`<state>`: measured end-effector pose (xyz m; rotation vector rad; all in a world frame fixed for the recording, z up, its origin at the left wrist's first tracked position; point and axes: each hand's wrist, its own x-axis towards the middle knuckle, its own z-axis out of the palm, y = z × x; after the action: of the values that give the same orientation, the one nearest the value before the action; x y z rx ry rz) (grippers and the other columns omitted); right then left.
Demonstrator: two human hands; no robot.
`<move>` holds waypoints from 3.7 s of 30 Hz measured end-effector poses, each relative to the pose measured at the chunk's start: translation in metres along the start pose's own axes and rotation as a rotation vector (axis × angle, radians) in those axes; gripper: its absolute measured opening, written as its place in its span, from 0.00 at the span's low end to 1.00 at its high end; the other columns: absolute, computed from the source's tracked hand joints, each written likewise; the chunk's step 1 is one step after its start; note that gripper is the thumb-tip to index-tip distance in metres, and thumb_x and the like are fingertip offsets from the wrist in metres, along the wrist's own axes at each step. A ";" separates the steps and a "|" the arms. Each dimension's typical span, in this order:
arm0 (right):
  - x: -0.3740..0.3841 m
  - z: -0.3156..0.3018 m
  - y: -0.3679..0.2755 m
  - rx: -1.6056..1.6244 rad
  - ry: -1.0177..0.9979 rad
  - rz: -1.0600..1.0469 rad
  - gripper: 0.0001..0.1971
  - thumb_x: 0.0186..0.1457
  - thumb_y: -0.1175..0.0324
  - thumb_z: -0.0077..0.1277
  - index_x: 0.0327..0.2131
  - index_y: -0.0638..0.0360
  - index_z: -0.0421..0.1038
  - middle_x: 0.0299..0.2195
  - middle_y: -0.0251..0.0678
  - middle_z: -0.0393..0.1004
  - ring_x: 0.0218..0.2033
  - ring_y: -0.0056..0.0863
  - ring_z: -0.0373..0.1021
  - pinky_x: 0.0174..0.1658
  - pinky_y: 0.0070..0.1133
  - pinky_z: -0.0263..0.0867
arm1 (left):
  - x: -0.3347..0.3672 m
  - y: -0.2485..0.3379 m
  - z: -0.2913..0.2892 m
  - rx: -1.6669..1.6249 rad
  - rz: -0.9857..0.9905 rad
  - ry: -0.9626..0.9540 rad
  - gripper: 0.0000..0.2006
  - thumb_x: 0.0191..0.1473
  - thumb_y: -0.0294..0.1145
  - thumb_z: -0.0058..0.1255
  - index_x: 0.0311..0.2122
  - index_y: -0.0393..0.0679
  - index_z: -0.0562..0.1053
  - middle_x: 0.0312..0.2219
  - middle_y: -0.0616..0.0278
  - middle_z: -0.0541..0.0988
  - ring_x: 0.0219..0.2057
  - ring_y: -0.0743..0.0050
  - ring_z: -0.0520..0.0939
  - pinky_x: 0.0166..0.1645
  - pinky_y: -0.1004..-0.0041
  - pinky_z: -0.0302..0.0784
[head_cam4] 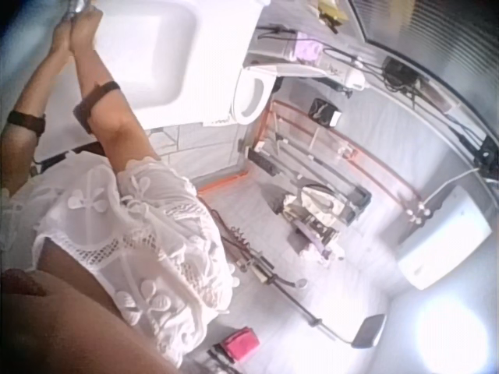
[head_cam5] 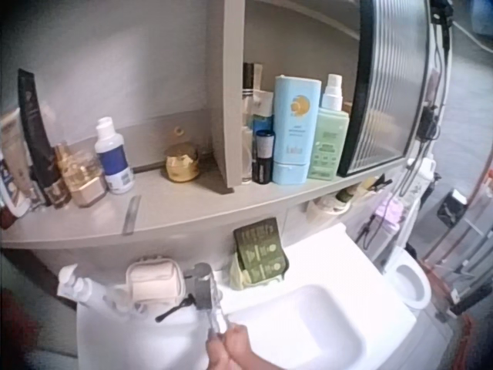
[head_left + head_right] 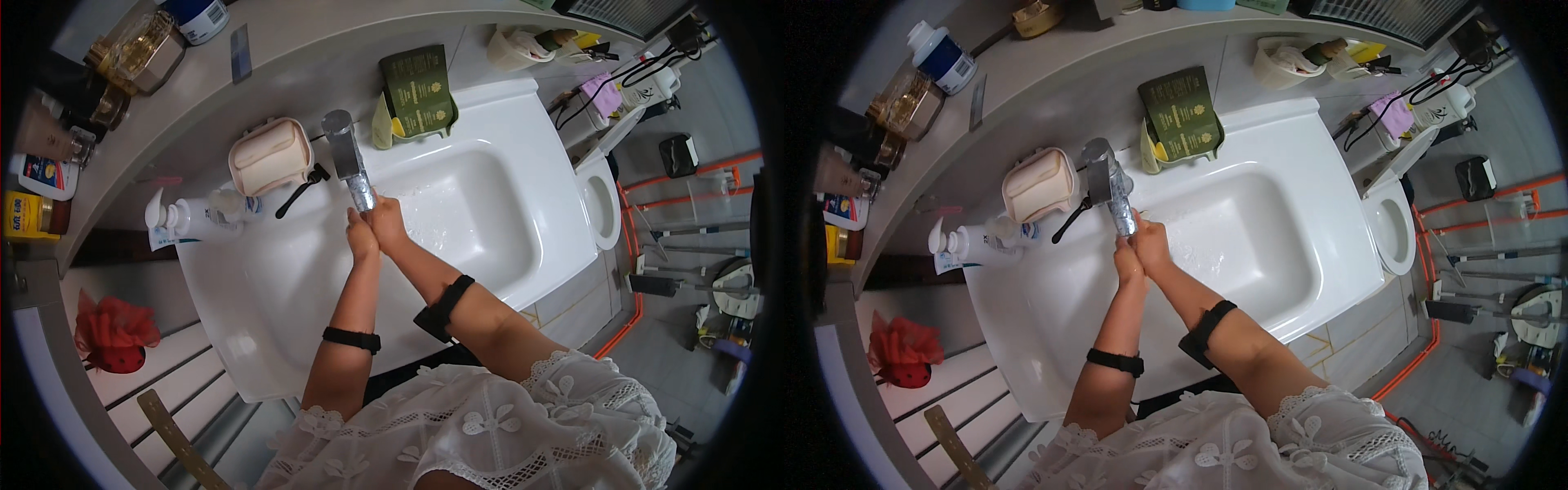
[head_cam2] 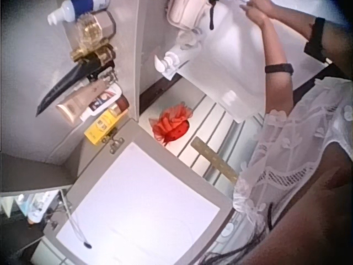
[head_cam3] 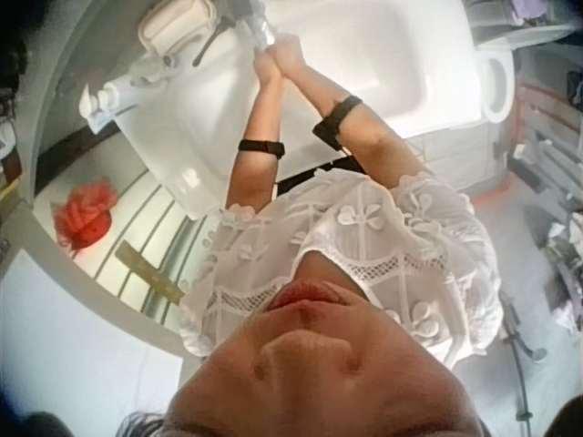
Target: The recorder cleans the bathroom sink and a frosted glass door using a white cloth.
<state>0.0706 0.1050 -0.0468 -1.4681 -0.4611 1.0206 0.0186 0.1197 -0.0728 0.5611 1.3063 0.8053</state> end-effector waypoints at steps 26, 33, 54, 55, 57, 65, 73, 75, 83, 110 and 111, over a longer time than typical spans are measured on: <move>0.013 -0.029 -0.013 0.027 -0.581 0.115 0.10 0.55 0.72 0.43 0.37 0.67 0.70 0.18 0.35 0.71 0.22 0.21 0.69 0.33 0.19 0.66 | 0.001 -0.003 -0.031 0.425 -0.411 -0.510 0.12 0.39 0.23 0.55 0.26 0.46 0.62 0.17 0.71 0.67 0.16 0.83 0.67 0.18 0.80 0.59; 0.014 -0.007 -0.011 0.128 -0.107 0.176 0.12 0.58 0.67 0.40 0.24 0.64 0.66 0.13 0.30 0.62 0.10 0.19 0.58 0.14 0.19 0.56 | 0.011 -0.035 -0.034 1.010 0.541 -0.231 0.06 0.45 0.32 0.51 0.27 0.43 0.72 0.20 0.65 0.73 0.19 0.71 0.74 0.22 0.69 0.67; 0.001 -0.051 -0.022 0.045 -0.887 0.228 0.11 0.49 0.70 0.52 0.36 0.63 0.72 0.32 0.33 0.73 0.35 0.20 0.68 0.42 0.17 0.64 | -0.017 0.015 -0.046 0.135 -0.460 -0.587 0.13 0.44 0.22 0.51 0.37 0.44 0.64 0.28 0.63 0.72 0.25 0.77 0.73 0.27 0.80 0.66; -0.003 -0.036 -0.025 0.143 -0.904 0.271 0.11 0.49 0.69 0.53 0.36 0.65 0.72 0.32 0.34 0.73 0.35 0.21 0.68 0.42 0.17 0.64 | 0.020 -0.006 -0.077 -0.041 -0.538 -0.824 0.15 0.44 0.22 0.51 0.39 0.46 0.64 0.27 0.65 0.72 0.27 0.77 0.74 0.27 0.81 0.66; -0.003 -0.036 -0.012 0.229 -0.785 0.270 0.11 0.50 0.68 0.51 0.34 0.67 0.72 0.28 0.37 0.72 0.33 0.22 0.69 0.40 0.18 0.65 | 0.031 -0.019 -0.081 -0.215 -0.637 -1.086 0.17 0.43 0.22 0.51 0.40 0.48 0.64 0.26 0.66 0.72 0.28 0.77 0.75 0.27 0.82 0.66; 0.001 -0.024 0.004 0.235 -0.132 0.345 0.08 0.52 0.74 0.42 0.22 0.64 0.65 0.15 0.33 0.64 0.13 0.22 0.62 0.19 0.20 0.63 | -0.027 -0.018 -0.018 0.546 0.208 -0.396 0.07 0.48 0.28 0.48 0.34 0.44 0.65 0.22 0.66 0.71 0.25 0.80 0.73 0.26 0.81 0.66; -0.007 -0.025 -0.004 0.126 -0.084 0.311 0.06 0.52 0.74 0.40 0.25 0.62 0.66 0.15 0.34 0.65 0.15 0.24 0.63 0.22 0.21 0.62 | -0.018 -0.027 -0.028 0.769 0.498 -0.277 0.10 0.45 0.32 0.49 0.33 0.41 0.71 0.25 0.51 0.77 0.30 0.52 0.78 0.34 0.64 0.70; -0.010 -0.030 -0.018 0.047 -0.011 0.076 0.09 0.53 0.71 0.44 0.37 0.63 0.66 0.26 0.33 0.69 0.29 0.23 0.66 0.37 0.18 0.62 | -0.021 -0.013 -0.040 0.900 0.438 -0.301 0.11 0.43 0.30 0.51 0.34 0.40 0.71 0.21 0.54 0.77 0.26 0.61 0.79 0.30 0.66 0.71; -0.033 -0.008 -0.144 -0.673 -0.150 -1.018 0.16 0.53 0.73 0.42 0.47 0.61 0.65 0.53 0.41 0.62 0.54 0.39 0.59 0.55 0.29 0.53 | -0.049 0.032 -0.067 0.552 -0.178 -0.425 0.18 0.43 0.28 0.56 0.42 0.42 0.69 0.33 0.64 0.75 0.33 0.73 0.78 0.35 0.67 0.77; -0.120 -0.012 -0.059 0.056 -0.454 0.192 0.12 0.57 0.65 0.43 0.31 0.66 0.69 0.10 0.30 0.60 0.16 0.22 0.63 0.26 0.19 0.61 | -0.112 -0.001 -0.076 0.583 0.131 -0.393 0.10 0.42 0.26 0.50 0.25 0.44 0.60 0.15 0.68 0.64 0.16 0.77 0.67 0.20 0.76 0.59; -0.121 -0.013 -0.053 0.056 -0.450 0.188 0.12 0.57 0.65 0.43 0.31 0.66 0.69 0.10 0.30 0.60 0.16 0.22 0.63 0.26 0.19 0.61 | -0.113 -0.003 -0.076 0.584 0.133 -0.399 0.10 0.42 0.26 0.50 0.25 0.44 0.60 0.15 0.68 0.64 0.16 0.77 0.67 0.20 0.76 0.59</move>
<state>0.0320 0.0128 0.0400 -1.2449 -0.6150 1.5135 -0.0619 0.0232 -0.0197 1.2176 1.1280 0.3751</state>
